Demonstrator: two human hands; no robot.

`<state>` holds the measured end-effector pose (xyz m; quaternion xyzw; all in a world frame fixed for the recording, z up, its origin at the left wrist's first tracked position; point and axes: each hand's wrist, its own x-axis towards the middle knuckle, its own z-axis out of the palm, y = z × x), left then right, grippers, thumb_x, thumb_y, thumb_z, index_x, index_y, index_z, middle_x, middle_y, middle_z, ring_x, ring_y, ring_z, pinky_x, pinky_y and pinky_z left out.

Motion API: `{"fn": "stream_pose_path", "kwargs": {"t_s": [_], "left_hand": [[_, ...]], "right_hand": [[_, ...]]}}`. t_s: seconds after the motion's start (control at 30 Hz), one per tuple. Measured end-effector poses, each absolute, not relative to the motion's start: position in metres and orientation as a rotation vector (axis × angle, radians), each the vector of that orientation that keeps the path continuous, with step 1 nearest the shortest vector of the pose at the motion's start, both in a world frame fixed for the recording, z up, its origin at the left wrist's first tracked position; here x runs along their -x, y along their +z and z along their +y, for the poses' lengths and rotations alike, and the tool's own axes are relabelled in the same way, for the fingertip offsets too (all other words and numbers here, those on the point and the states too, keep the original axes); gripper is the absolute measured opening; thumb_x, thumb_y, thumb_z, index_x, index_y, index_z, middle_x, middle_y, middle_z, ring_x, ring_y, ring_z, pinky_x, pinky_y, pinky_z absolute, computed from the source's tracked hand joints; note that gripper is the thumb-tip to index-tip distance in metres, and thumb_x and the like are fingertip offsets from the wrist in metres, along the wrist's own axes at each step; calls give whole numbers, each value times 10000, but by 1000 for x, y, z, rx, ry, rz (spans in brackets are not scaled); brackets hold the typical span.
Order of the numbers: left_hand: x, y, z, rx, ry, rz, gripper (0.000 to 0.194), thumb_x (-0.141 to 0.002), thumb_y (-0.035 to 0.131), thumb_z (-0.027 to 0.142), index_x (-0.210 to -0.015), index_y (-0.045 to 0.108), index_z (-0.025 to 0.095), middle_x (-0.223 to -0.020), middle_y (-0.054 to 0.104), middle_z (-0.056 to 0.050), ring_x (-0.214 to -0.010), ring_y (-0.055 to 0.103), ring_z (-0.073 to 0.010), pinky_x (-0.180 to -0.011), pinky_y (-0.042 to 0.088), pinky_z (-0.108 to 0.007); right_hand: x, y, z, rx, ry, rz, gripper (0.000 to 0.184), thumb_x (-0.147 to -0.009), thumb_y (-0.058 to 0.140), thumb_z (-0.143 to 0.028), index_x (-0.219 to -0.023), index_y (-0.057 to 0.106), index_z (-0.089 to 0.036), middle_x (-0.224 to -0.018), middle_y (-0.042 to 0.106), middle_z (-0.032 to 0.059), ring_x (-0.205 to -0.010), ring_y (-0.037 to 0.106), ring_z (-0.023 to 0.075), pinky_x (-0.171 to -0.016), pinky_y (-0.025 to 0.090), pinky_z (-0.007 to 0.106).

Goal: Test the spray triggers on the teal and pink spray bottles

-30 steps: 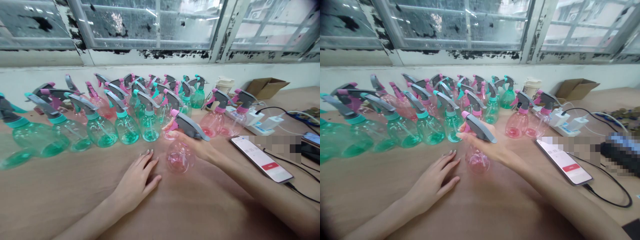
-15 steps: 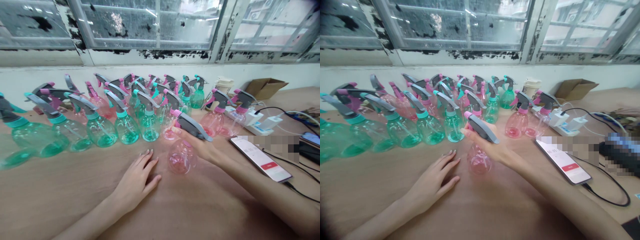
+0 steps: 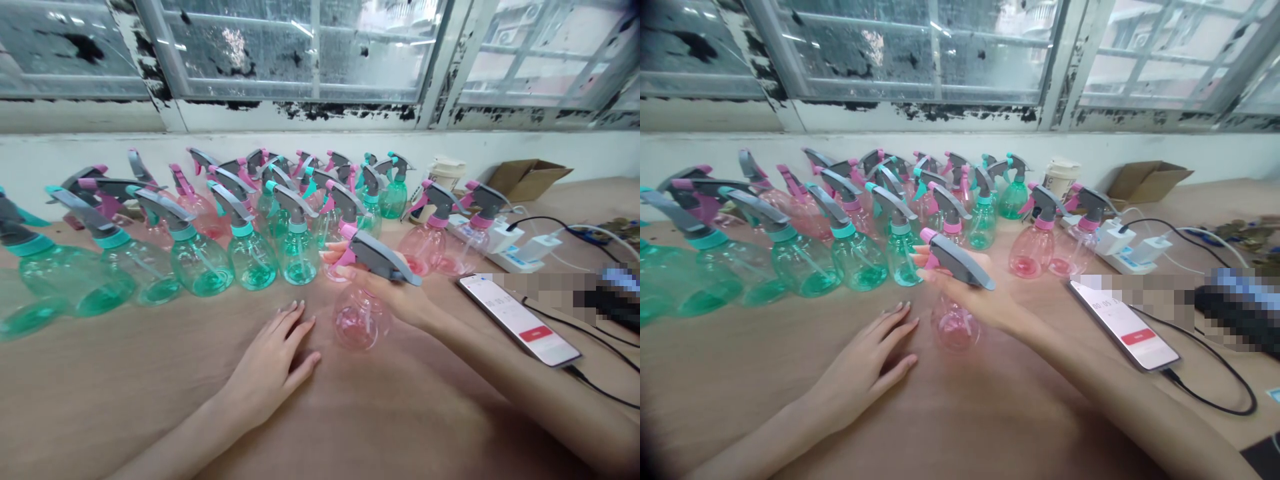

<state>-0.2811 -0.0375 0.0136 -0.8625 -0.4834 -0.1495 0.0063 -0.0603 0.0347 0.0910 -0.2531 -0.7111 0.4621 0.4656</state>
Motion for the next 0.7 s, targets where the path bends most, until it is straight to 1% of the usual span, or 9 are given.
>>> {"fn": "stream_pose_path", "kwargs": {"t_s": [0.1, 0.2, 0.27, 0.33, 0.37, 0.47, 0.63, 0.7], "left_hand": [[281, 14, -38, 2705, -483, -1517, 475, -997, 429, 464, -1330, 554, 148, -1485, 450, -159, -1368, 417, -327, -1092, 383, -525], [281, 14, -38, 2701, -489, -1519, 478, -996, 430, 466, -1328, 556, 145, -1481, 454, -165, -1366, 419, -332, -1084, 392, -527], [281, 13, -38, 2697, -494, -1520, 475, -995, 432, 467, -1322, 561, 148, -1477, 459, -165, -1366, 418, -334, -1080, 395, -530], [281, 13, -38, 2695, -492, -1516, 473, -994, 438, 462, -1323, 561, 146, -1475, 461, -167, -1366, 418, -336, -1082, 392, -530], [281, 13, -38, 2694, -490, -1512, 473, -994, 440, 459, -1325, 560, 143, -1475, 461, -168, -1365, 419, -336, -1085, 389, -528], [281, 13, -37, 2694, -490, -1502, 477, -995, 439, 459, -1327, 558, 139, -1474, 462, -168, -1369, 415, -331, -1097, 378, -515], [281, 13, -38, 2686, -473, -1504, 480, -998, 430, 464, -1328, 557, 140, -1475, 462, -168, -1368, 416, -328, -1091, 388, -511], [281, 12, -38, 2685, -469, -1507, 477, -1001, 423, 463, -1333, 552, 145, -1479, 457, -164, -1368, 416, -328, -1082, 396, -520]], "right_hand": [[57, 88, 33, 683, 1098, -1755, 264, -814, 693, -459, -1001, 713, -273, -973, 732, 3, -952, 688, 202, -906, 532, 361], [49, 79, 35, 696, 1020, -1789, 340, -866, 588, -564, -979, 716, -269, -851, 712, 2, -835, 679, 192, -766, 552, 318], [45, 75, 35, 686, 997, -1834, 424, -895, 496, -620, -940, 712, -258, -761, 677, 1, -712, 643, 173, -658, 536, 296], [45, 76, 33, 712, 977, -1874, 435, -895, 487, -630, -878, 698, -250, -712, 634, -3, -624, 587, 153, -572, 499, 274], [46, 78, 31, 731, 968, -1883, 412, -895, 504, -614, -854, 688, -248, -706, 616, -5, -619, 575, 150, -559, 487, 268], [50, 87, 25, 730, 945, -1889, 333, -899, 545, -559, -847, 667, -253, -711, 594, -5, -666, 589, 160, -590, 491, 269], [53, 90, 25, 770, 918, -1850, 315, -879, 578, -556, -815, 669, -262, -685, 603, -8, -615, 574, 160, -565, 477, 279], [54, 87, 27, 747, 955, -1802, 304, -887, 573, -546, -871, 683, -263, -754, 648, -2, -695, 620, 174, -641, 509, 294]]}}
